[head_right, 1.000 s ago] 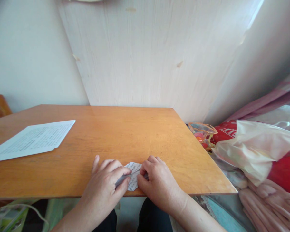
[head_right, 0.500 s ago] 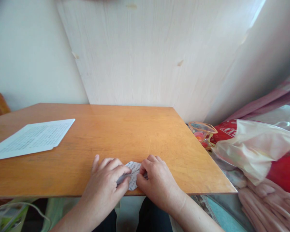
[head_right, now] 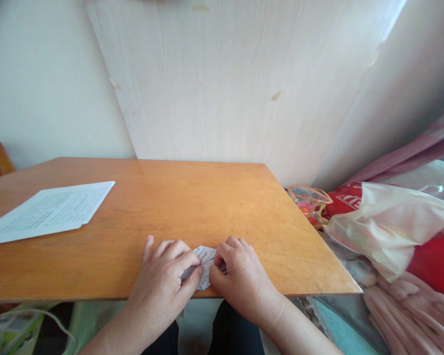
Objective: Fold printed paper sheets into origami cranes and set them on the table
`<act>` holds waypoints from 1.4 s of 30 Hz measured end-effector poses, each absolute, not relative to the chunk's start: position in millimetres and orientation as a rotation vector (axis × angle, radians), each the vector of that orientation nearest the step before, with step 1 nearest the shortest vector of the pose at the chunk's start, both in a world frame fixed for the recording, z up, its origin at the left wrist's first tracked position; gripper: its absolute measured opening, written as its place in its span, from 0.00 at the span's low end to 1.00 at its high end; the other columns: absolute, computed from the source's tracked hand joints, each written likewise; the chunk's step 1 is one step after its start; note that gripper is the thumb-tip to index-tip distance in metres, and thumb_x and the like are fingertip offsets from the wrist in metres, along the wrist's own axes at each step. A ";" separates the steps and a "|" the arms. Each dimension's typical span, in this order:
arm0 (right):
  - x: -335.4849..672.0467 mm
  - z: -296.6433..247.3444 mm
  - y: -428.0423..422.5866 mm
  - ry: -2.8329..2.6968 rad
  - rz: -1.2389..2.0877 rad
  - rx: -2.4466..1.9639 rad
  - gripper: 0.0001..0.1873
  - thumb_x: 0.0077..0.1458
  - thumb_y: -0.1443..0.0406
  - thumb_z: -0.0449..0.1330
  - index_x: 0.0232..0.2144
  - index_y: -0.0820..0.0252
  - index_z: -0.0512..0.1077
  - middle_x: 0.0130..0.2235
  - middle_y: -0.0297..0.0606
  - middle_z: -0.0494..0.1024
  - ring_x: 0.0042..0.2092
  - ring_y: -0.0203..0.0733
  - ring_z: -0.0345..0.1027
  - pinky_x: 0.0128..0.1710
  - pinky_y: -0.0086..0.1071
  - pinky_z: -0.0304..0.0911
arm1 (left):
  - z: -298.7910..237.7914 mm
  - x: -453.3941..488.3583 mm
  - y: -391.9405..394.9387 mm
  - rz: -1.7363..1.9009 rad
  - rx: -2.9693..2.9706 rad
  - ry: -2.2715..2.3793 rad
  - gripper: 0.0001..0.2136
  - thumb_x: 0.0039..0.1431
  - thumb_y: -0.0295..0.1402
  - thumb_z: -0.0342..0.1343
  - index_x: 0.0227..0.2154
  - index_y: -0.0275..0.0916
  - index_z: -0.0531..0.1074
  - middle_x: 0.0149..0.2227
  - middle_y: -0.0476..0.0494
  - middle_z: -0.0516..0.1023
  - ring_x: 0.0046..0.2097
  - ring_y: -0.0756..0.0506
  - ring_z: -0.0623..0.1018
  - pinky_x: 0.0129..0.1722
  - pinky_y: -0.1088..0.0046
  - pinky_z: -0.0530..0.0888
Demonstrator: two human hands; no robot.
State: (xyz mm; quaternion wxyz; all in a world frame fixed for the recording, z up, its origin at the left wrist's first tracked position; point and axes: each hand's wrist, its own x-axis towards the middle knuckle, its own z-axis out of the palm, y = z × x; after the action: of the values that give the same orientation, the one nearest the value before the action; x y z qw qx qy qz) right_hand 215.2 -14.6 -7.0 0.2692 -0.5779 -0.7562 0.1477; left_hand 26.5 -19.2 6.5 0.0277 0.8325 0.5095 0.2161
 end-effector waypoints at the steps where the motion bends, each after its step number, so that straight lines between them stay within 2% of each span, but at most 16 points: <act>1: 215.9 -6.2 -14.8 -2.039 0.419 -1.553 0.06 0.52 0.72 0.60 0.25 0.58 0.69 0.30 0.35 0.71 0.34 0.40 0.63 0.35 0.34 0.56 | 6.4 26.5 -19.1 0.665 2.569 1.573 0.05 0.62 0.31 0.55 0.31 0.45 0.75 0.35 0.48 0.74 0.43 0.40 0.71 0.61 0.34 0.52; 7: 223.2 -6.4 -15.5 -2.052 0.522 -1.496 0.04 0.54 0.71 0.61 0.30 0.58 0.69 0.34 0.36 0.72 0.36 0.41 0.65 0.35 0.34 0.56 | 6.4 25.9 -18.7 0.644 2.569 1.570 0.04 0.62 0.32 0.56 0.33 0.46 0.75 0.36 0.49 0.74 0.44 0.40 0.71 0.61 0.33 0.52; 14: 236.6 -9.5 -18.2 -2.060 0.309 -1.635 0.06 0.53 0.69 0.63 0.33 0.57 0.68 0.37 0.37 0.74 0.40 0.45 0.64 0.41 0.37 0.54 | 5.7 25.3 -17.7 0.636 2.589 1.569 0.04 0.61 0.32 0.56 0.32 0.46 0.75 0.36 0.48 0.73 0.44 0.40 0.71 0.61 0.34 0.52; 23: 262.0 -1.6 -18.7 -2.005 0.263 -1.742 0.04 0.55 0.68 0.61 0.32 0.57 0.69 0.36 0.37 0.74 0.40 0.45 0.65 0.39 0.36 0.55 | 5.1 24.8 -17.3 0.646 2.590 1.568 0.05 0.62 0.32 0.55 0.33 0.46 0.75 0.37 0.49 0.75 0.44 0.40 0.71 0.61 0.32 0.50; 27: 247.7 9.2 -28.1 -1.906 0.382 -1.556 0.04 0.57 0.71 0.56 0.33 0.57 0.68 0.35 0.36 0.73 0.37 0.41 0.66 0.37 0.33 0.58 | 4.2 24.6 -16.6 0.660 2.599 1.563 0.04 0.62 0.33 0.56 0.34 0.46 0.75 0.37 0.48 0.74 0.44 0.40 0.71 0.61 0.33 0.51; 31: 220.5 18.4 -29.3 -1.939 0.679 -1.421 0.08 0.56 0.73 0.54 0.34 0.57 0.69 0.31 0.32 0.74 0.33 0.36 0.66 0.32 0.28 0.58 | 3.9 24.8 -17.2 0.679 2.589 1.557 0.04 0.62 0.35 0.56 0.35 0.46 0.76 0.38 0.48 0.75 0.44 0.40 0.71 0.61 0.33 0.50; 33: 210.4 20.2 -23.7 -1.986 0.759 -1.506 0.07 0.55 0.73 0.54 0.33 0.58 0.70 0.29 0.32 0.74 0.30 0.36 0.66 0.29 0.28 0.56 | 4.0 24.8 -18.4 0.674 2.587 1.555 0.04 0.63 0.35 0.56 0.35 0.46 0.75 0.38 0.48 0.75 0.44 0.40 0.71 0.61 0.33 0.50; 37: 203.9 23.2 -7.9 -2.117 0.719 -1.688 0.03 0.51 0.70 0.57 0.30 0.60 0.70 0.29 0.34 0.75 0.30 0.36 0.64 0.29 0.28 0.53 | 4.5 22.9 -20.3 0.652 2.593 1.539 0.05 0.64 0.35 0.54 0.36 0.47 0.75 0.39 0.48 0.75 0.46 0.39 0.71 0.61 0.32 0.49; 42: 204.8 33.7 3.8 -2.290 0.773 -1.737 0.02 0.50 0.67 0.58 0.27 0.60 0.71 0.29 0.35 0.76 0.30 0.37 0.64 0.28 0.28 0.51 | 8.8 10.3 -17.1 0.571 2.597 1.422 0.09 0.67 0.34 0.50 0.39 0.48 0.76 0.40 0.48 0.75 0.48 0.39 0.71 0.60 0.32 0.49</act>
State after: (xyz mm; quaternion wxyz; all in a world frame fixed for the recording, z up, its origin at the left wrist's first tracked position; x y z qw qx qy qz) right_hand 204.8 3.8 33.7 0.0826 -0.5816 -0.7668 0.2587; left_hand 10.3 -17.1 8.8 0.0629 0.8596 0.4707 0.1888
